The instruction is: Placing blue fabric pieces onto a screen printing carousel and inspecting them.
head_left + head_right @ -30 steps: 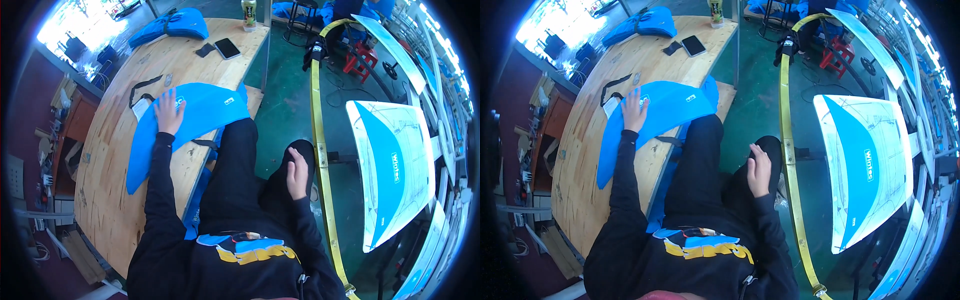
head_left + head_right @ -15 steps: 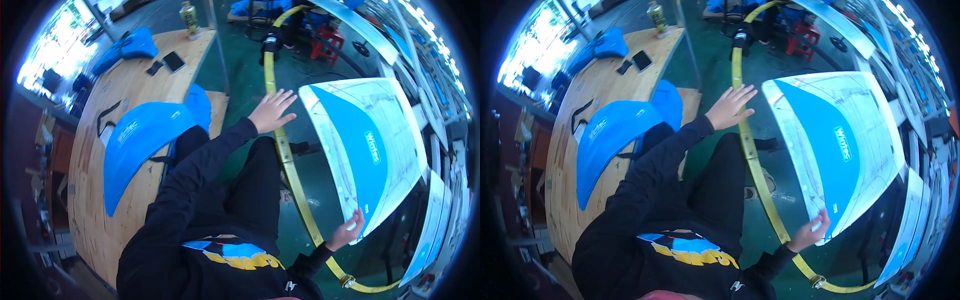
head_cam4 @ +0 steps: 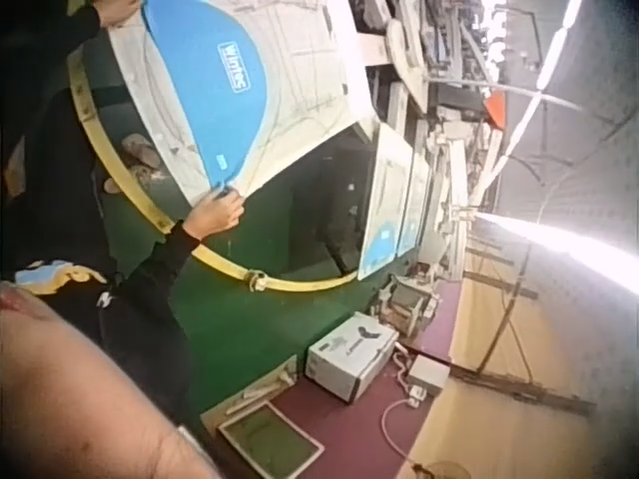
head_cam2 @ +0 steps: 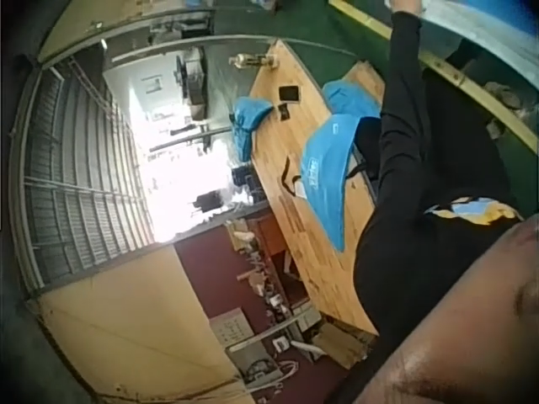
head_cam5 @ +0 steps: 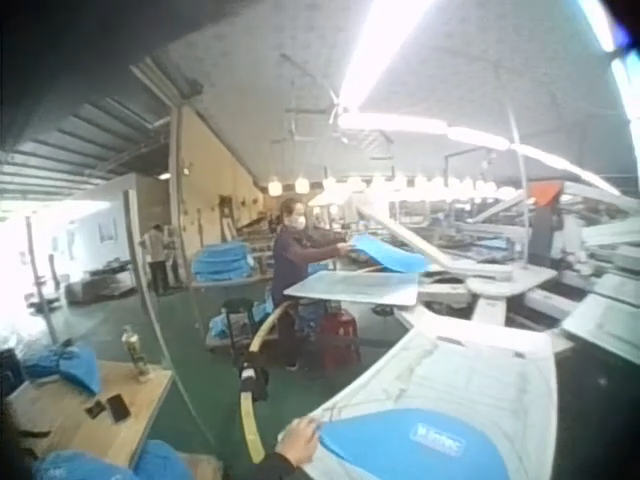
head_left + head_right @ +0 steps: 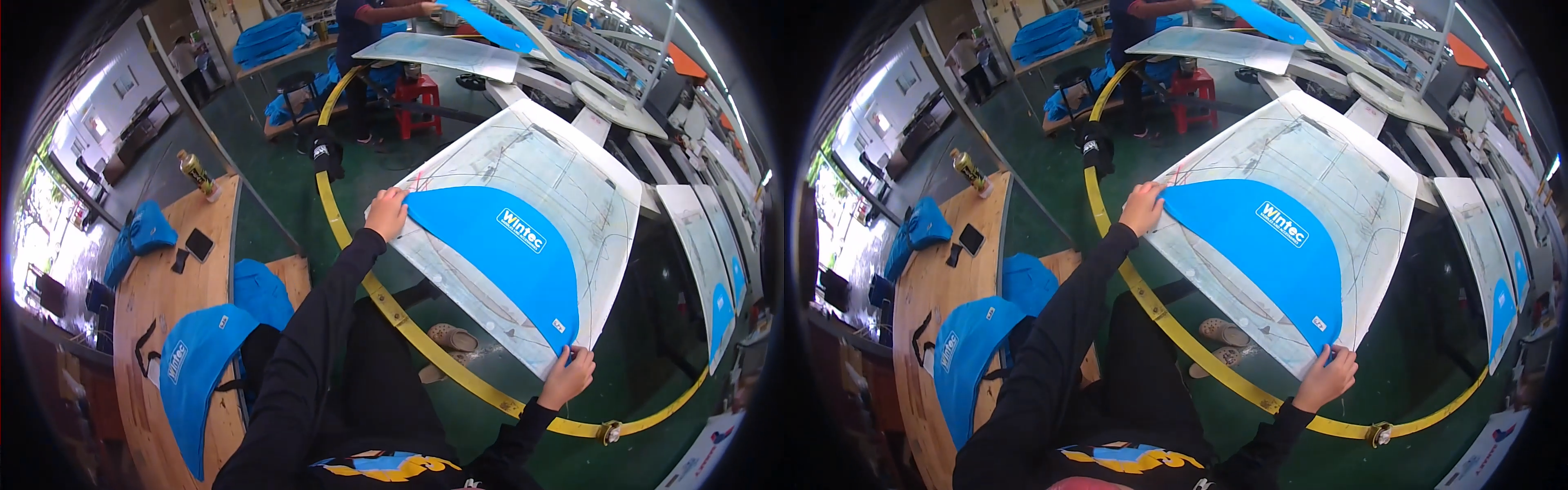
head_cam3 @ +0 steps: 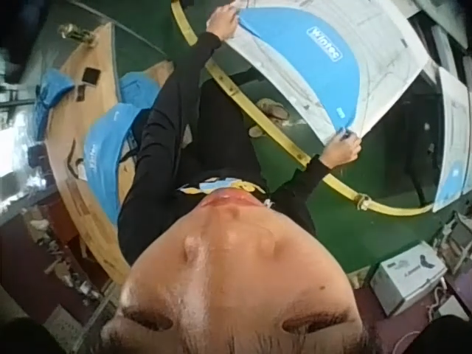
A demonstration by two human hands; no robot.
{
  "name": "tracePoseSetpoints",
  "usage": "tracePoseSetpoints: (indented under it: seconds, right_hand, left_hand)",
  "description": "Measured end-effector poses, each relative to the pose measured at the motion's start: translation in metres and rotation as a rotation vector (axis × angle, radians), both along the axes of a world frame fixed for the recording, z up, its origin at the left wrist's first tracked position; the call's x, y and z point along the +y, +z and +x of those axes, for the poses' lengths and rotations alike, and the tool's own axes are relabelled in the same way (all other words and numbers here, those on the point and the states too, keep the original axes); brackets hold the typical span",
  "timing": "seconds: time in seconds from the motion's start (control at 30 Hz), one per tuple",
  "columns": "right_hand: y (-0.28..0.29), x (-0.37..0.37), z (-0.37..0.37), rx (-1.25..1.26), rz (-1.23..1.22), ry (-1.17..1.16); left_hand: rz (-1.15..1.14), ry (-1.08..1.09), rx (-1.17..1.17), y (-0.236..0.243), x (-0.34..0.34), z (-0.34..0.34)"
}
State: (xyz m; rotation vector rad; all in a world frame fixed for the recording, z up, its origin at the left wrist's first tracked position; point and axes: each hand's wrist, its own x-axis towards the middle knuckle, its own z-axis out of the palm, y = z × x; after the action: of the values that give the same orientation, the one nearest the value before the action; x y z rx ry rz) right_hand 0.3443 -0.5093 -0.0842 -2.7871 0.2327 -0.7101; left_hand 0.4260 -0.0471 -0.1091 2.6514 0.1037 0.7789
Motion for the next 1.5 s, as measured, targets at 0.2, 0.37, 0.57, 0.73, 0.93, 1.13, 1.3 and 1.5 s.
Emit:
tracePoseSetpoints:
  seconds: [0.2, 0.37, 0.57, 0.73, 0.93, 1.13, 1.3, 1.5]
  right_hand:
    - [0.007, 0.014, 0.01, -0.113, 0.265, 0.127]
    - [0.013, 0.033, 0.011, -0.176, 0.717, 0.386]
    - [0.017, 0.064, 0.005, -0.199, 1.028, 0.487]
    - [0.046, 0.113, -0.003, -0.217, 1.14, 0.597]
    - [0.077, 0.159, -0.023, -0.15, 1.305, 0.775]
    - [0.095, 0.196, -0.045, -0.055, 1.38, 0.928]
    - [0.095, 0.2, -0.048, -0.094, 1.38, 0.984]
    - [0.125, 0.225, -0.094, 0.283, 1.681, 1.188]
  left_hand:
    - [0.021, 0.223, 0.062, 0.009, 0.004, 0.021]
    - [0.035, 0.246, 0.169, 0.016, 0.006, 0.017]
    - [-0.405, -0.156, 0.092, 0.022, -0.014, 0.01]
    - [-0.559, -0.302, -0.03, 0.045, -0.056, -0.009]
    - [-0.988, -0.649, 0.188, 0.094, -0.102, -0.043]
    - [-0.955, -0.699, 0.073, 0.102, -0.093, -0.079]
    - [-0.959, -0.755, 0.016, 0.118, -0.1, -0.111]
    - [-0.995, -0.637, -0.004, 0.149, -0.065, -0.205]
